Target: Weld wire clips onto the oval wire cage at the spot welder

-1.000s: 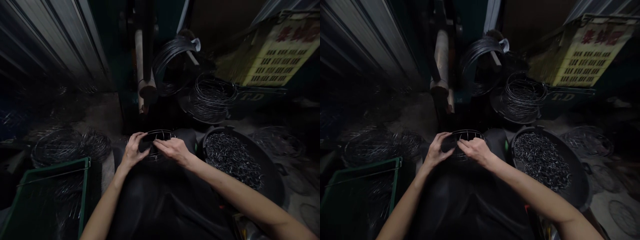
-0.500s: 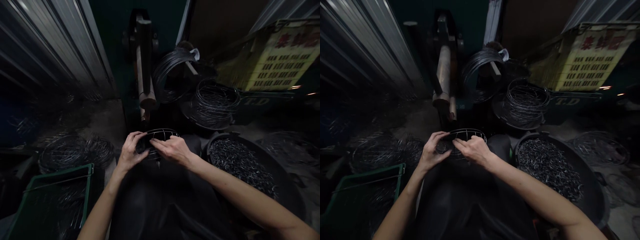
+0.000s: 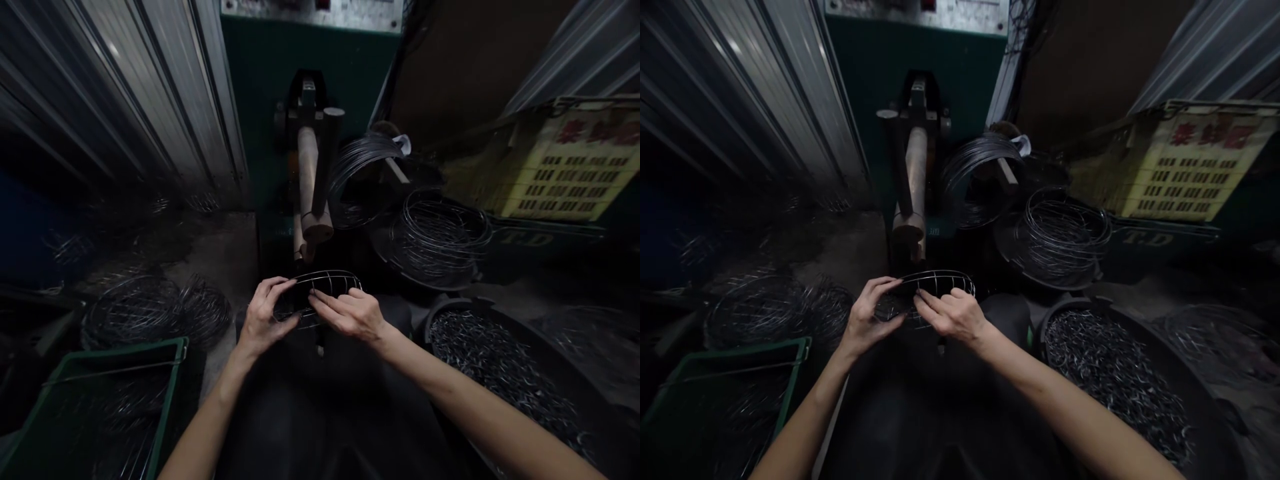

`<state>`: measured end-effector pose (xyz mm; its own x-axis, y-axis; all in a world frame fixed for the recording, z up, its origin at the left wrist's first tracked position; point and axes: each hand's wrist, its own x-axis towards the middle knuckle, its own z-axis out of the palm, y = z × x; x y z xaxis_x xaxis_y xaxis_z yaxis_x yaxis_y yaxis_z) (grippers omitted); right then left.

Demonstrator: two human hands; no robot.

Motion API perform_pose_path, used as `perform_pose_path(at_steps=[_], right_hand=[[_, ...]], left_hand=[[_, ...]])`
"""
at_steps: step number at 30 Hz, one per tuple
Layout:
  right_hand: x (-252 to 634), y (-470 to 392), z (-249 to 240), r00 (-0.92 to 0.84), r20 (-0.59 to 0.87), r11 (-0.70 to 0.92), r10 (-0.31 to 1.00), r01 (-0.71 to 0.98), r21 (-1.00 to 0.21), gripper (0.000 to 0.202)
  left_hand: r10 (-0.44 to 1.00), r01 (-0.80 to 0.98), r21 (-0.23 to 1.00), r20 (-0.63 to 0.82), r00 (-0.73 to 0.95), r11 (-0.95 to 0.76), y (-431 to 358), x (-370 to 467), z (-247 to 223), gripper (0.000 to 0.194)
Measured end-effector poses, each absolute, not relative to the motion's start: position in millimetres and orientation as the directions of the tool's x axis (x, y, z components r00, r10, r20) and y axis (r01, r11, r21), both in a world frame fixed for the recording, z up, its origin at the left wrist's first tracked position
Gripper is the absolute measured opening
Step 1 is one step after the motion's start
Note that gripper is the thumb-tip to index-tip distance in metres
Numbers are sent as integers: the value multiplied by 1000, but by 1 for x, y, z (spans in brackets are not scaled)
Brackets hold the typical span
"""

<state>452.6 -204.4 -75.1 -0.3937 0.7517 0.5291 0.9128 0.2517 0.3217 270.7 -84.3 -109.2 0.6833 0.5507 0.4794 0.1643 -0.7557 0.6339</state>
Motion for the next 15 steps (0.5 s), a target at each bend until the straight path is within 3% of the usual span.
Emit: perform_pose_path(at_steps=[7,15], right_hand=[[457,-202,-79,-404,545,301,735,914,271,31],[464,-189,-84,-424,557,232,714,894,383,29]], left_hand=[[555,163,627,502,663,-762,-82,275,-111,53],[530,171,577,540,653,-799,-67,284,-116,53]])
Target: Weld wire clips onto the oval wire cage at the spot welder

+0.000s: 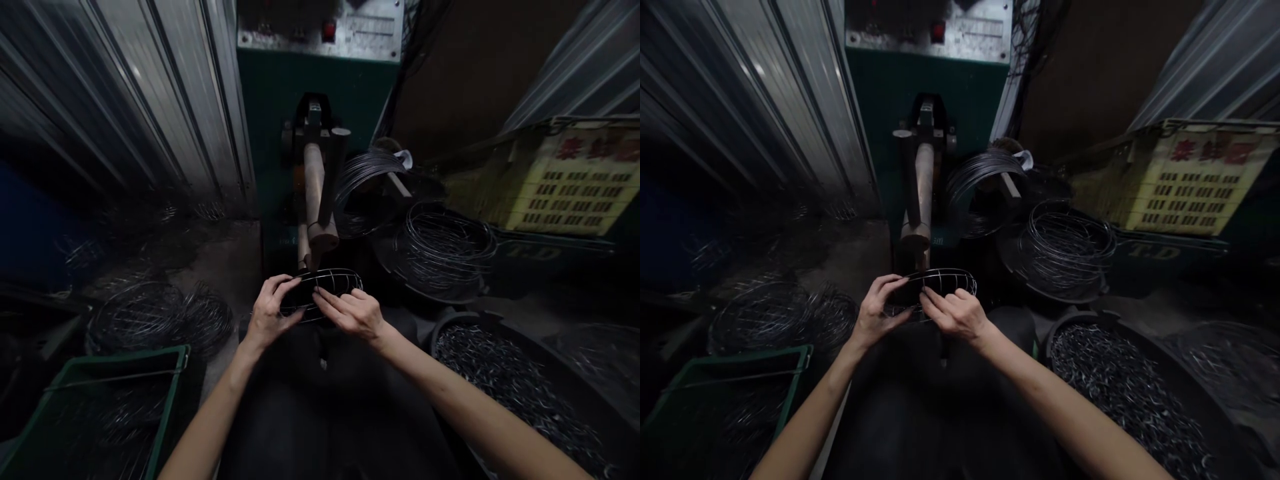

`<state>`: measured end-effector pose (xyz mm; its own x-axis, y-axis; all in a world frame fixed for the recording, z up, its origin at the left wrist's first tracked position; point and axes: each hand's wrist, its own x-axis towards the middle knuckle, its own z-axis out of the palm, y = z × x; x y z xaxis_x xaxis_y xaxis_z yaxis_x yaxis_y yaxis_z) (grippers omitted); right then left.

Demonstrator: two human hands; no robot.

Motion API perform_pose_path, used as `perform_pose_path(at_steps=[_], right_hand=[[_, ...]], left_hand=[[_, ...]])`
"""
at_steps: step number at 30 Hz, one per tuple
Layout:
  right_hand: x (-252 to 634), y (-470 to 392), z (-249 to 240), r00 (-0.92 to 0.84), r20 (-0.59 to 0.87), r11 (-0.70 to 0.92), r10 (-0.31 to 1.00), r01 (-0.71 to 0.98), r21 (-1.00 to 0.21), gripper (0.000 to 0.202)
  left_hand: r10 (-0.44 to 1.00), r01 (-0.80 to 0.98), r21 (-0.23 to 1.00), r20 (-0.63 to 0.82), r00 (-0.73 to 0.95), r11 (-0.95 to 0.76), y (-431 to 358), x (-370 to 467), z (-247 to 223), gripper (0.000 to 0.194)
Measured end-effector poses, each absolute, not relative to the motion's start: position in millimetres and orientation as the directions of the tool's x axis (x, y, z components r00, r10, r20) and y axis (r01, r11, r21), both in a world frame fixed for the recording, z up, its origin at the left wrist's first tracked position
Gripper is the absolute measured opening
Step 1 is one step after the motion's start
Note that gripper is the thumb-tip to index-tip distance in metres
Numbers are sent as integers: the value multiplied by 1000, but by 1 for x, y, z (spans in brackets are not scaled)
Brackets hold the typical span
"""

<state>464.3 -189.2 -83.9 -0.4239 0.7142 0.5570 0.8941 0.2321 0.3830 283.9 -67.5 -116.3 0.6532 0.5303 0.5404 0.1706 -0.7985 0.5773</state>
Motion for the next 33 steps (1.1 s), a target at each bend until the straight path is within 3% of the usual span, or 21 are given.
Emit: perform_pose_path(at_steps=[9,18,24,28,30,33], right_hand=[[468,-180,-89,-445,603,227,662,886,404,25],[470,-177,-99,-429,598,228,677,895,385,35],[472,-173,-100,-441,619,219,650,889,403,27],[465,-169,-100,-387,615,204,688,915,348,25],[456,-170,-97,-329,574,186,750,937,294,26],[461,-181,-96,-189,517,115,835,978,172,31]], left_hand=[[499,149,554,560,662,-819,-55,286,-122,53],[490,124,558,573,657,-820,-51,287,-128,53],[477,145,522,586,655,-840,-45,290,-125,52],[430,126,489,582,690,-863,-39,286,-124,53],[397,91,483,581,711,-871,-34,278,-129,60],[423,64,516,618,663,-854,-16,270,-149,89]])
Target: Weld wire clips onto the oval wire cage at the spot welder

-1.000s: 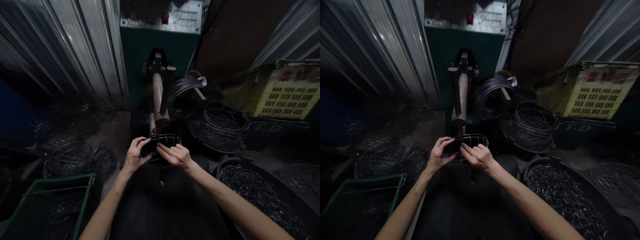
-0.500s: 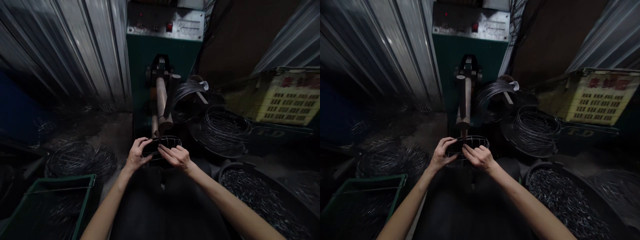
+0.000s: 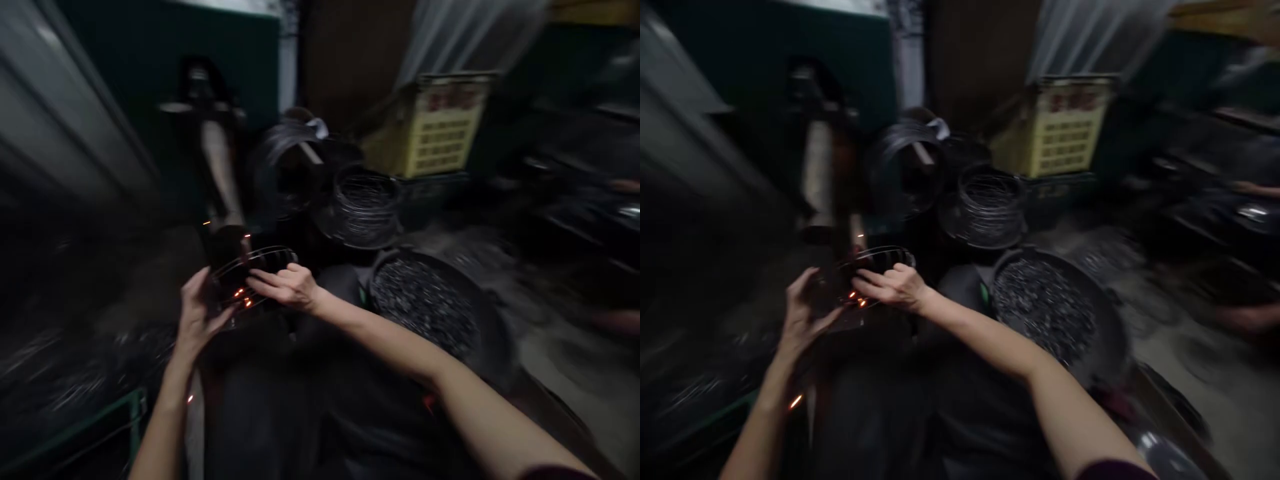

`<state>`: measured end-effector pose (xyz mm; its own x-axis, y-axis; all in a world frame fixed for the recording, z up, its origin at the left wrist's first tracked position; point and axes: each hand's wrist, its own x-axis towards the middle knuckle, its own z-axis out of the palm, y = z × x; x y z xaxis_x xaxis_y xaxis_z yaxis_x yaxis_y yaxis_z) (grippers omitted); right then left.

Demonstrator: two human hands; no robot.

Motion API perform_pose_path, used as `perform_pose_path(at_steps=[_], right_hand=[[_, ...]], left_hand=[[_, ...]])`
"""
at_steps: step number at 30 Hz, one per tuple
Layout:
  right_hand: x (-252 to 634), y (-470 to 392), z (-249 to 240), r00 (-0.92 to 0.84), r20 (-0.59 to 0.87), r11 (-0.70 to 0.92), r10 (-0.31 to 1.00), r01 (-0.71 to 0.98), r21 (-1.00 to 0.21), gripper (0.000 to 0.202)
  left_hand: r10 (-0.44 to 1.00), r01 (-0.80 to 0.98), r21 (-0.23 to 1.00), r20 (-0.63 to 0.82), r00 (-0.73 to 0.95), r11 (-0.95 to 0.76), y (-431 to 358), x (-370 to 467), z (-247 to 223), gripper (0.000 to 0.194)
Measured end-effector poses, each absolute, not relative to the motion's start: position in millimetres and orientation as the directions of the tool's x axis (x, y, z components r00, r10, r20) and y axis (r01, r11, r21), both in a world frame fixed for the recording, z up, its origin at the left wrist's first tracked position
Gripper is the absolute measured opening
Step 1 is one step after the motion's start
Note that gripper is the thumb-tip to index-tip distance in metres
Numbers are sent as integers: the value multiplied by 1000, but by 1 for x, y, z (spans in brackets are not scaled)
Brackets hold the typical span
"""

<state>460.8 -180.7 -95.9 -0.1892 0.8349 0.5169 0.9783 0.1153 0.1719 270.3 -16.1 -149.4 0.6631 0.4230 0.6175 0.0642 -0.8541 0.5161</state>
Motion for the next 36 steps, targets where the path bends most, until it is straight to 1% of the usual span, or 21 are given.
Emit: perform_pose_path(at_steps=[2,3,4,5,6,7,8,9,11,14,17,19,22,23,24,25,27,29,31,32,36], right_hand=[[480,-211,-102,25,515,-44,857,999,24,33],[491,-235,-106,187,507,-177,841,982,-69,33],[503,-266,-111,371,474,-333,799,928,-165,34],[516,-299,-117,567,407,-512,716,823,-244,35],[530,-332,-126,761,308,-713,571,646,-274,36],[544,-364,-137,882,130,-856,453,471,-213,37],[557,-391,-150,936,-77,-937,343,335,-93,37],[567,-413,-166,934,-185,-952,305,300,-55,36],[575,-442,-195,911,-311,-960,272,279,-24,31],[562,-462,-222,875,-390,-956,286,286,-60,16],[552,-468,-227,871,-402,-959,283,262,-107,10],[556,-471,-223,891,-369,-963,265,230,-137,12],[560,-472,-207,932,-281,-966,230,183,-184,19],[558,-469,-199,942,-250,-961,226,173,-216,22],[553,-465,-189,948,-217,-945,234,168,-282,25],[546,-458,-180,949,-186,-909,255,170,-381,27],[523,-437,-164,935,-116,-771,336,202,-605,30],[497,-414,-158,889,-54,-615,455,270,-741,31],[474,-396,-164,837,-54,-543,544,302,-784,32],[467,-392,-170,825,-76,-525,559,282,-803,33],[459,-396,-191,817,-201,-502,540,121,-857,42]], left_hand=[[487,39,602,605,630,-798,-5,272,-167,99],[519,33,635,599,609,-772,-4,273,-173,100],[545,31,665,584,602,-747,-6,273,-177,100],[562,30,688,566,603,-725,-10,272,-178,99],[576,32,704,553,603,-709,-17,269,-176,97],[584,34,720,534,611,-693,-24,267,-173,95],[593,41,730,519,615,-682,-31,264,-170,91],[604,50,739,508,614,-672,-38,262,-166,87],[620,59,755,488,614,-653,-51,259,-162,83],[629,50,796,438,642,-604,-71,254,-161,80],[618,85,833,332,713,-546,-86,250,-164,71],[589,128,835,261,765,-536,-92,249,-168,63],[570,170,822,213,794,-544,-94,247,-173,58],[574,178,818,211,791,-546,-94,247,-175,58],[580,183,815,216,786,-550,-94,247,-176,59],[582,183,809,226,781,-559,-94,247,-177,60],[586,173,790,269,764,-588,-94,249,-179,61],[597,162,777,314,738,-608,-95,251,-181,62],[618,158,789,321,717,-593,-96,254,-181,65],[629,158,803,310,713,-575,-97,255,-180,67],[643,157,830,280,713,-535,-98,257,-168,69]])
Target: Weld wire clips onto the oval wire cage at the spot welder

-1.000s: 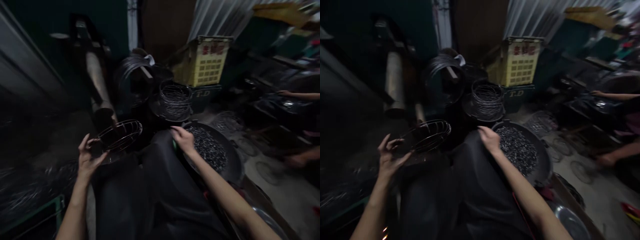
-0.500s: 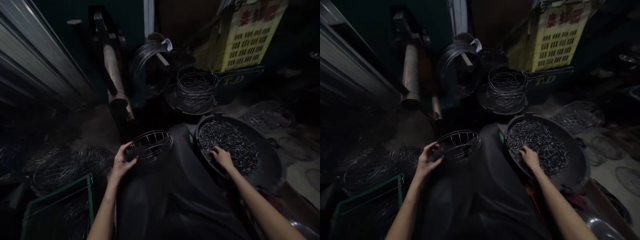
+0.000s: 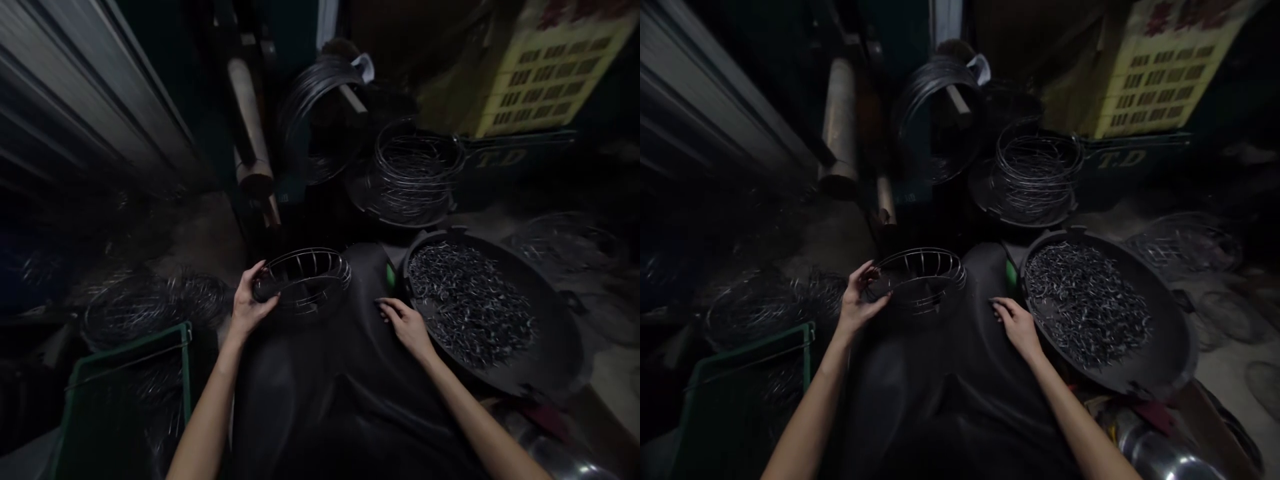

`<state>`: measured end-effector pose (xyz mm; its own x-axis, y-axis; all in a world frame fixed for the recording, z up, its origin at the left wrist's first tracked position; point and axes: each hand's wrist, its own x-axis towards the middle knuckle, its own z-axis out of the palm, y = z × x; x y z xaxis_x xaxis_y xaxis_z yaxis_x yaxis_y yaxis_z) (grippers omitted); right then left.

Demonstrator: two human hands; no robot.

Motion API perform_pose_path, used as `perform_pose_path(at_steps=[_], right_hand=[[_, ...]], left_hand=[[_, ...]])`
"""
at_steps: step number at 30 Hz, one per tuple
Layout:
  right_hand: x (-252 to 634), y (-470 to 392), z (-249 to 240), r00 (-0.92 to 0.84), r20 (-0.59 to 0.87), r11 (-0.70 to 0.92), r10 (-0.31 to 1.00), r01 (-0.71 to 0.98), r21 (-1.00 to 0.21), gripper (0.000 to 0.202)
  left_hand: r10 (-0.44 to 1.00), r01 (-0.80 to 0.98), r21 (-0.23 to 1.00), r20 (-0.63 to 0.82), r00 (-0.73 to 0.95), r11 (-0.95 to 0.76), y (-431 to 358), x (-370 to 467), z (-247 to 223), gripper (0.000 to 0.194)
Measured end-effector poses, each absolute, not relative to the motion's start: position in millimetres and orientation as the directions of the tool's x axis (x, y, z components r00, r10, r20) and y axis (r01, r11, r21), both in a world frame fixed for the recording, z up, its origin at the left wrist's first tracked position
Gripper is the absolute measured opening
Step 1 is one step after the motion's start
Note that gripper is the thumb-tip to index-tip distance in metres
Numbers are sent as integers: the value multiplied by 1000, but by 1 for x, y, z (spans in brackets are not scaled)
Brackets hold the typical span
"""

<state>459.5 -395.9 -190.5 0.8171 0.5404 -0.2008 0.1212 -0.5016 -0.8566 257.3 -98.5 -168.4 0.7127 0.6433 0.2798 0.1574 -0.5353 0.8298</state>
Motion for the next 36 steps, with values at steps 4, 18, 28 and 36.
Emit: perform_pose_path(at_steps=[4,18,28,36], right_hand=[[463,-385,-160,751,-253,-497,610,115,-860,43],[443,-232,-77,-23,183,59,983,979,-197,32],[444,-229,-81,-162,388,190,907,981,-35,23],[445,-224,-73,-277,478,263,833,960,99,23]], left_hand=[[594,123,802,320,738,-585,-98,264,-147,66],[486,168,699,286,826,-695,-101,270,-124,61],[511,155,712,317,799,-684,-96,263,-123,57],[501,127,704,356,788,-699,-89,259,-120,58]])
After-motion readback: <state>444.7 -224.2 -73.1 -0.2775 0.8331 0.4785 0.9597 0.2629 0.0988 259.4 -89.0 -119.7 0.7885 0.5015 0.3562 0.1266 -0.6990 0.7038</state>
